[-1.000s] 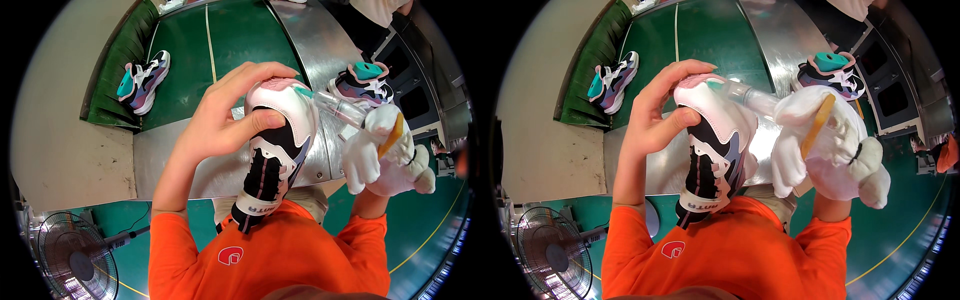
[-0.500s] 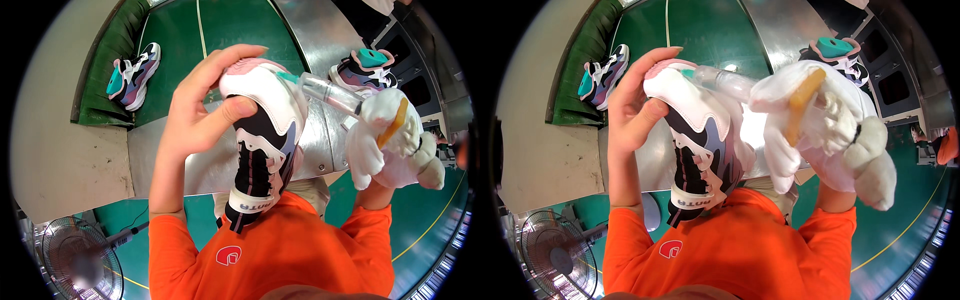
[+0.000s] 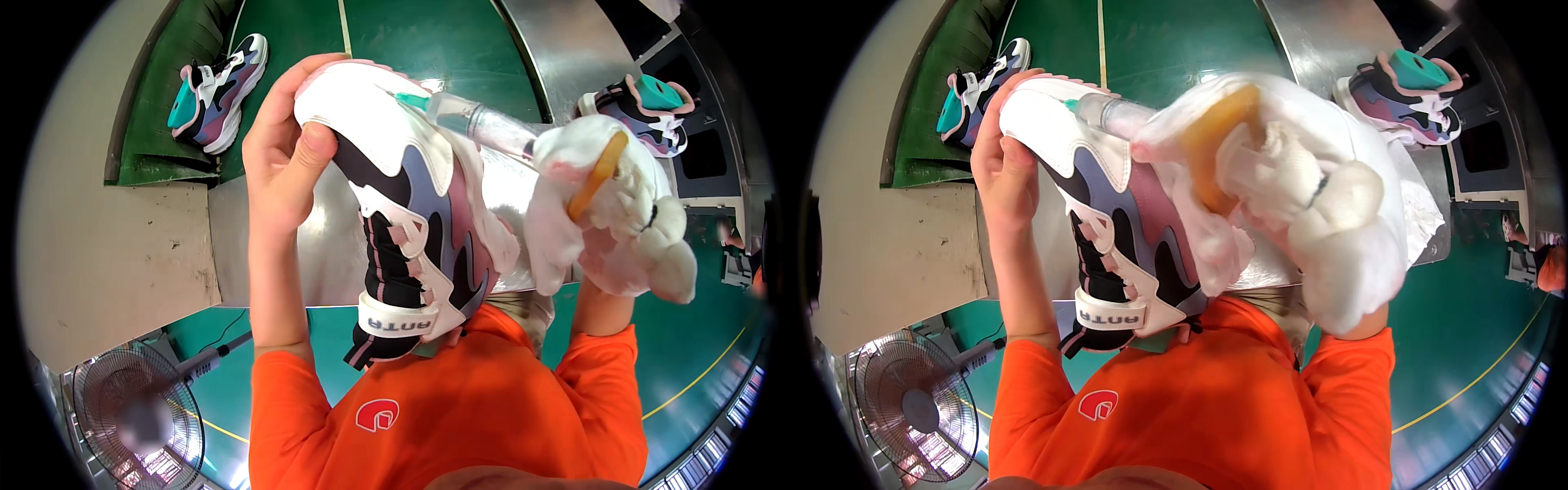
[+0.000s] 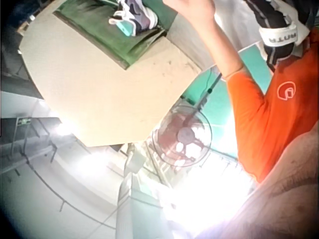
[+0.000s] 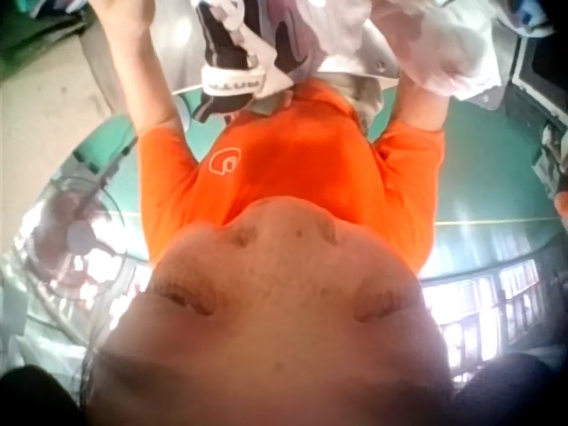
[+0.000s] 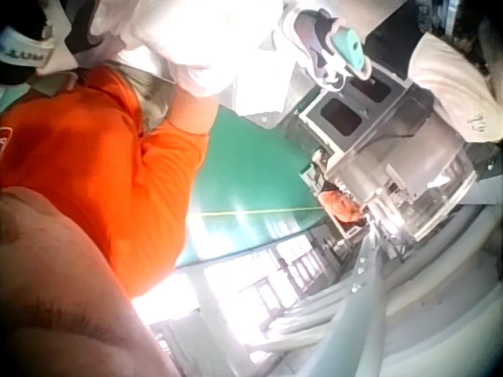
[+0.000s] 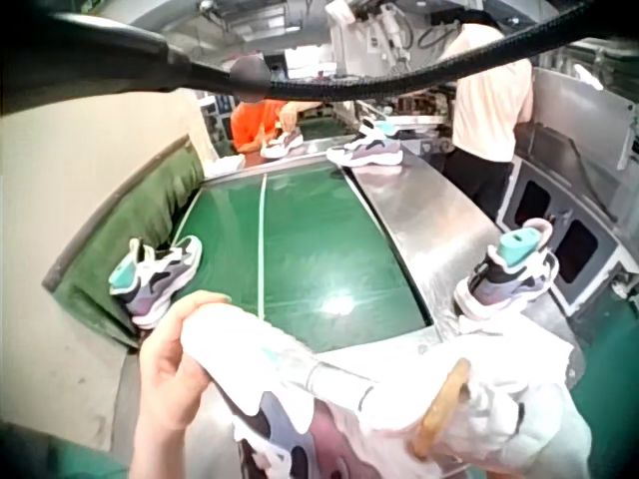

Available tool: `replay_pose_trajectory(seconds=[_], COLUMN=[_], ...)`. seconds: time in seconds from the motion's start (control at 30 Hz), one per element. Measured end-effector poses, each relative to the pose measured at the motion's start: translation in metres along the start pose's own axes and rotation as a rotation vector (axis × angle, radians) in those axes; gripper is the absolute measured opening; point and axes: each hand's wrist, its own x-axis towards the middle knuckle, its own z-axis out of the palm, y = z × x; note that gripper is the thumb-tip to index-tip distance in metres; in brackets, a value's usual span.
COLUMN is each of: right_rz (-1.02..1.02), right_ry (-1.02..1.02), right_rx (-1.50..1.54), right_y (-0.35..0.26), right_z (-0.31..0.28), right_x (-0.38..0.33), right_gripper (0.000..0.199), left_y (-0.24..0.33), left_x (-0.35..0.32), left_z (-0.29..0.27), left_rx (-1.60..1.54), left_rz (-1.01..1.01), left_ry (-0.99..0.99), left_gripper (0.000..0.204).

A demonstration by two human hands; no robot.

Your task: The person applies a liquid substance from a syringe to the seams of a multi-colored sneaker. They rotate the shoe to access different areas, refill the syringe from a large white bottle, and wipe the shoe with a cloth. The process is repeated for multiple shoes on a metal workstation.

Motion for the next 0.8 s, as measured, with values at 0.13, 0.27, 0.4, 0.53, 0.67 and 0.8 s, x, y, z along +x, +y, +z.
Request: replay_pose_trajectory(seconds=[0.13,0.27,0.4,0.53,0.67,0.8], right_rz=[0.055,0.104,0.141,0.169,0.195,0.210], right_ry=[0.014,0.005,-0.004,-0.023,-0.045,-0.059], right_rx=[0.009,0.034,0.069,0.103,0.125,0.145], right_y=[0.014,0.024,0.029,0.030,0.027,0.026], right_z=[-0.001,-0.005,-0.010,-0.013,-0.015,-0.016], right_x=[-0.009,-0.015,-0.023,-0.032,-0.040,-0.049], right_gripper=[0.090,0.090,0.090,0.090,0.090,0.090], left_y=[-0.011,-0.023,-0.028,-0.030,-0.030,-0.035], left_x=[-0.014,-0.027,-0.036,-0.042,-0.046,-0.049], left_z=[0.000,0.002,0.009,0.017,0.023,0.020], left_rx=[-0.004,-0.056,-0.097,-0.110,-0.134,-0.114], left_rz=[-0.066,-0.083,-0.142,-0.189,-0.232,-0.215], left_ry=[0.078,0.120,0.176,0.218,0.253,0.202], left_gripper=[0.068,0.067,0.066,0.065,0.063,0.061])
